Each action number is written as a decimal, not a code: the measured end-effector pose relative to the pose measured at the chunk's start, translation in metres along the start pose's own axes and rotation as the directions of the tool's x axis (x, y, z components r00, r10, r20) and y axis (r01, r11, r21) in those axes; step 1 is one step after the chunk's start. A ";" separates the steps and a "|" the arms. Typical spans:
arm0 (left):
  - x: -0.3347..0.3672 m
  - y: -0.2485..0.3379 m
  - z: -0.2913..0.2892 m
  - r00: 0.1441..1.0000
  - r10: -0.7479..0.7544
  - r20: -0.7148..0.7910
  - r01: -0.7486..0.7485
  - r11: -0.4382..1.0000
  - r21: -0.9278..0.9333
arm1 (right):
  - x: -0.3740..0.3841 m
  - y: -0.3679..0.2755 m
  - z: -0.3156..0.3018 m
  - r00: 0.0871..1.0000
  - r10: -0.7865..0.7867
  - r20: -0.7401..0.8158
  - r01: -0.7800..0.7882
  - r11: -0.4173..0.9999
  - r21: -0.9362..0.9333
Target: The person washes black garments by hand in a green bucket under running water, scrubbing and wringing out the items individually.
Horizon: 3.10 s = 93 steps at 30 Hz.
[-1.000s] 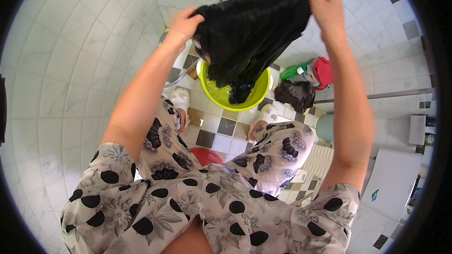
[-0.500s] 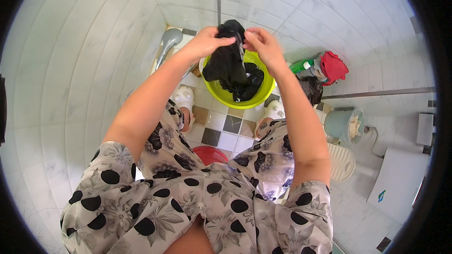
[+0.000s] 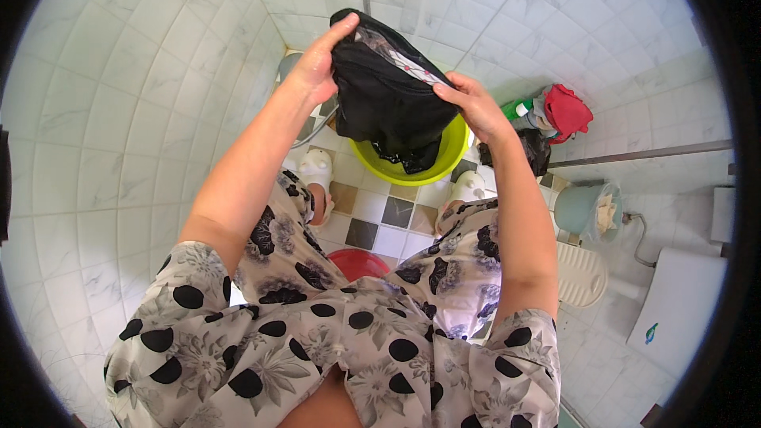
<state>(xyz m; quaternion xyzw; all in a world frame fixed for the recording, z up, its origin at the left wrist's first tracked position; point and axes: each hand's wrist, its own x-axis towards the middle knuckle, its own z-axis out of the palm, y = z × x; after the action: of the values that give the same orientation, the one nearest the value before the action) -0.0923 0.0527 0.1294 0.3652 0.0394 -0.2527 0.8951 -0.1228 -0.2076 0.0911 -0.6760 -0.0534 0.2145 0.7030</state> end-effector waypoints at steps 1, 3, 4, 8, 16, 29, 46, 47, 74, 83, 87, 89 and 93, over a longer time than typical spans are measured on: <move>0.002 -0.003 -0.003 1.000 -0.008 -0.005 0.008 0.999 0.042 | -0.006 -0.010 0.000 1.000 0.003 -0.005 -0.003 1.000 0.000; 0.007 -0.010 -0.010 1.000 -0.024 -0.016 0.026 0.991 0.129 | -0.010 -0.015 -0.012 1.000 -0.012 -0.016 0.011 0.996 -0.092; 0.008 -0.009 -0.012 0.998 -0.043 -0.035 0.048 0.989 0.142 | -0.013 -0.017 -0.017 0.998 -0.036 -0.043 0.032 0.995 -0.090; 0.012 -0.009 -0.016 0.998 0.057 0.034 -0.066 0.900 0.432 | -0.019 -0.015 -0.037 0.982 -0.110 -0.156 0.108 0.994 -0.020; 0.028 -0.029 -0.032 0.993 -0.108 -0.054 0.112 0.989 0.097 | -0.003 0.006 -0.020 0.970 -0.017 -0.244 0.002 0.998 -0.065; 0.041 -0.044 -0.023 0.989 -0.126 -0.079 0.125 0.992 -0.008 | 0.015 0.018 0.005 0.945 0.049 -0.323 0.023 0.976 0.216; 0.073 -0.128 -0.033 0.994 -0.069 -0.087 0.062 0.995 -0.081 | 0.040 0.033 0.093 0.628 -0.648 -0.431 0.219 0.678 -0.701; 0.077 -0.135 -0.026 0.966 -0.084 -0.245 0.088 0.996 0.002 | 0.047 0.033 0.075 0.640 -0.598 -0.483 0.156 0.716 -0.680; 0.087 -0.063 -0.007 0.983 -0.179 0.032 0.110 0.727 0.677 | 0.074 0.015 -0.019 0.915 0.053 -0.401 -0.042 0.999 0.034; 0.072 -0.021 -0.011 0.993 -0.110 0.037 0.108 0.992 0.062 | 0.053 0.014 -0.027 0.983 0.112 -0.142 -0.162 0.895 -0.415; 0.077 -0.014 -0.018 0.990 -0.141 -0.007 0.140 0.986 -0.093 | 0.053 0.023 -0.045 0.980 0.111 0.164 -0.036 0.915 -0.401; 0.084 -0.021 -0.019 0.990 -0.122 -0.076 0.112 0.987 -0.119 | 0.060 0.034 -0.061 0.991 0.078 0.109 -0.023 0.901 -0.434; 0.091 -0.023 -0.021 0.942 -0.110 -0.316 0.115 0.993 -0.003 | 0.055 0.027 -0.063 0.974 -0.082 -0.211 0.033 0.974 -0.226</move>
<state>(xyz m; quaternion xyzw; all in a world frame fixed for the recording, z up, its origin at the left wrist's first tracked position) -0.0221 0.0145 0.0758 0.4051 0.2008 -0.2418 0.8585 -0.0565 -0.2462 0.0483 -0.7676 -0.0187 0.1110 0.6310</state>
